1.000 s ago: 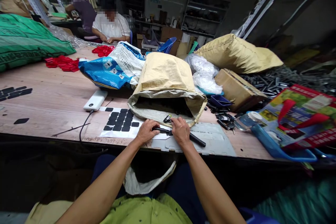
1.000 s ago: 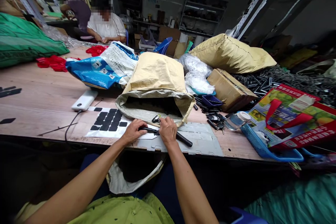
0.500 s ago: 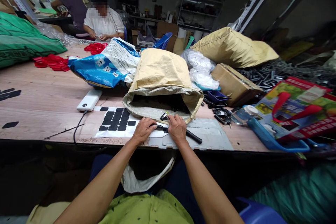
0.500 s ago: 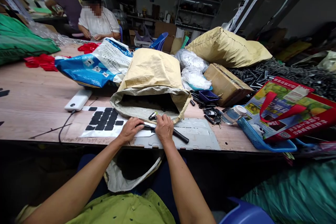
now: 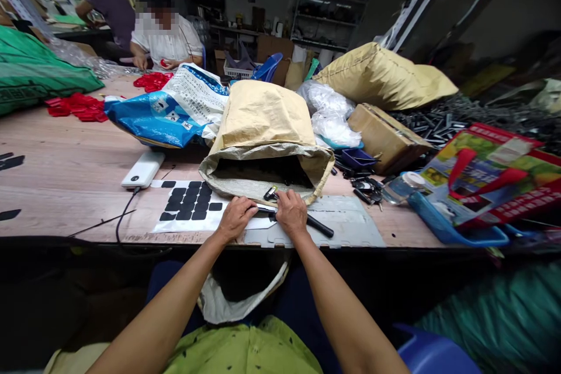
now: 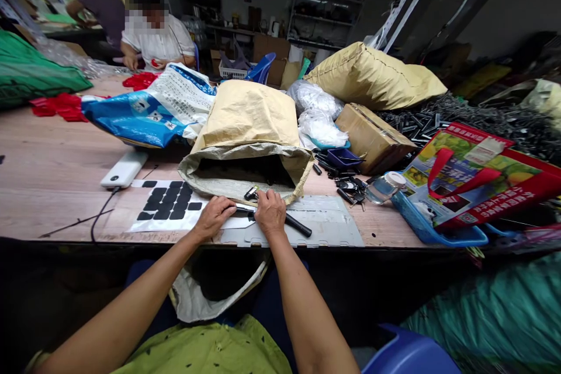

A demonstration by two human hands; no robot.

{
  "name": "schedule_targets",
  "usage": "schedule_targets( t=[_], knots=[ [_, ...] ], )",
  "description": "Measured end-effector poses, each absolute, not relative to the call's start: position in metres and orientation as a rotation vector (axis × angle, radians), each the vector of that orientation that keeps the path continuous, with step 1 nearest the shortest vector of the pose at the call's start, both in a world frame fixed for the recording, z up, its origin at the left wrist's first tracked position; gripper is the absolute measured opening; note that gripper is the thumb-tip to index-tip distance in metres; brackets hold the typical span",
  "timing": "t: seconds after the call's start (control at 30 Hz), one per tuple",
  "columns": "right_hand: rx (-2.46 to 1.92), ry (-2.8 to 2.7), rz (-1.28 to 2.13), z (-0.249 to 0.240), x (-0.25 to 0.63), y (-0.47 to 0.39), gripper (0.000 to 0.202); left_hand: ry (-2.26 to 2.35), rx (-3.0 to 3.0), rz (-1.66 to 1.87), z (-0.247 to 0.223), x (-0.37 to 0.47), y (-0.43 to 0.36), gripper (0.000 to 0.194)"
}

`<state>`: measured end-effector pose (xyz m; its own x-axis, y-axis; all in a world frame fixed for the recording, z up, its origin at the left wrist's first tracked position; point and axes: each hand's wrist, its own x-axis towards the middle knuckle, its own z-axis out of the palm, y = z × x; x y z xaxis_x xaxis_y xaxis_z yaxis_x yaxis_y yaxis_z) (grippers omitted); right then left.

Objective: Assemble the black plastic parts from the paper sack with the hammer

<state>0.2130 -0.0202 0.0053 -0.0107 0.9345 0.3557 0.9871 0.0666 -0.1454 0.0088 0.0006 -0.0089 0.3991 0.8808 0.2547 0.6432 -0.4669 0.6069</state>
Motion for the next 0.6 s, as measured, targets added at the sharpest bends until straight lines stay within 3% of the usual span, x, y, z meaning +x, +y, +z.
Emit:
schedule_targets(
  t=[0.17, 0.3, 0.6],
  knots=[
    [-1.917, -2.000, -0.218, 0.005, 0.214, -0.020, 0.024, 1.203, 2.149, 0.819, 0.021, 0.006, -0.036, 0.031],
    [-1.906, -1.990, -0.237, 0.002, 0.215, -0.020, 0.022, 0.960, 2.079, 0.561, 0.025, -0.005, -0.090, 0.031],
    [-1.892, -1.970, -0.262, 0.000, 0.214, -0.020, 0.020, 1.554, 1.967, -0.205, -0.078, -0.019, -0.111, 0.020]
  ],
)
